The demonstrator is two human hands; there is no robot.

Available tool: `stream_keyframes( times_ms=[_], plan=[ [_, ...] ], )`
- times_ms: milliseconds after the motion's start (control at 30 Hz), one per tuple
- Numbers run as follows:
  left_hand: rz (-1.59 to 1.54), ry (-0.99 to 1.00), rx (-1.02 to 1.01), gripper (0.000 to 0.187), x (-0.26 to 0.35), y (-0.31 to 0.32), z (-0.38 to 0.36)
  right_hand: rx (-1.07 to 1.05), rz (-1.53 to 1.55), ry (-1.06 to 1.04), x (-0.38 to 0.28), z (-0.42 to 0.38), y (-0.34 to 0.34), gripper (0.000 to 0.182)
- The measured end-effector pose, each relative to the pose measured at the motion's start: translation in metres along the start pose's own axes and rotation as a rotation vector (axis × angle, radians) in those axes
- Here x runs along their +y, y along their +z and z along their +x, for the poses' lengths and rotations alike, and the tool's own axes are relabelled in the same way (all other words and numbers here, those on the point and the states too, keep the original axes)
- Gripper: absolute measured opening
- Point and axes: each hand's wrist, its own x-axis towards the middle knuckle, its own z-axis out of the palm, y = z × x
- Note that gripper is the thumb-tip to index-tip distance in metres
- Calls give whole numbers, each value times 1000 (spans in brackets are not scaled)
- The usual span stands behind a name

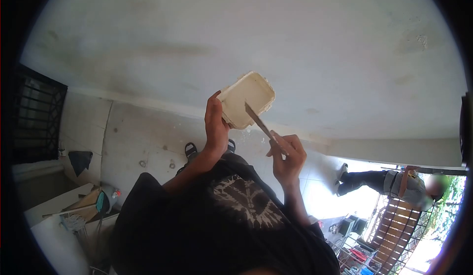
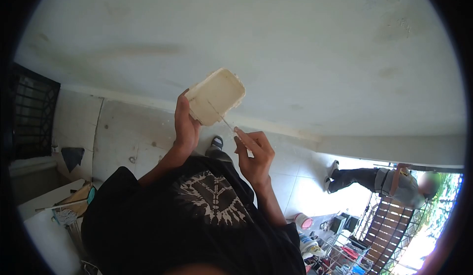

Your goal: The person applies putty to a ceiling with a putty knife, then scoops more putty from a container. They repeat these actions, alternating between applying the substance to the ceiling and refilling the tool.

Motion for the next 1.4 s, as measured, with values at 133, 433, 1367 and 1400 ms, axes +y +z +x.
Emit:
stream_keyframes(
  times_ms=[133,433,1367,1400],
  plan=[
    [69,35,-18,58,1,-6,-3,101,-113,6,4,15,-14,25],
    [163,129,-70,43,4,-11,-14,21,-298,-9,-11,53,-33,12],
    [49,-105,-13,53,2,-3,-15,119,338,319,-20,36,-10,22],
    [30,-132,-12,54,2,-1,-15,220,336,226,-20,35,-10,16]
  ],
)
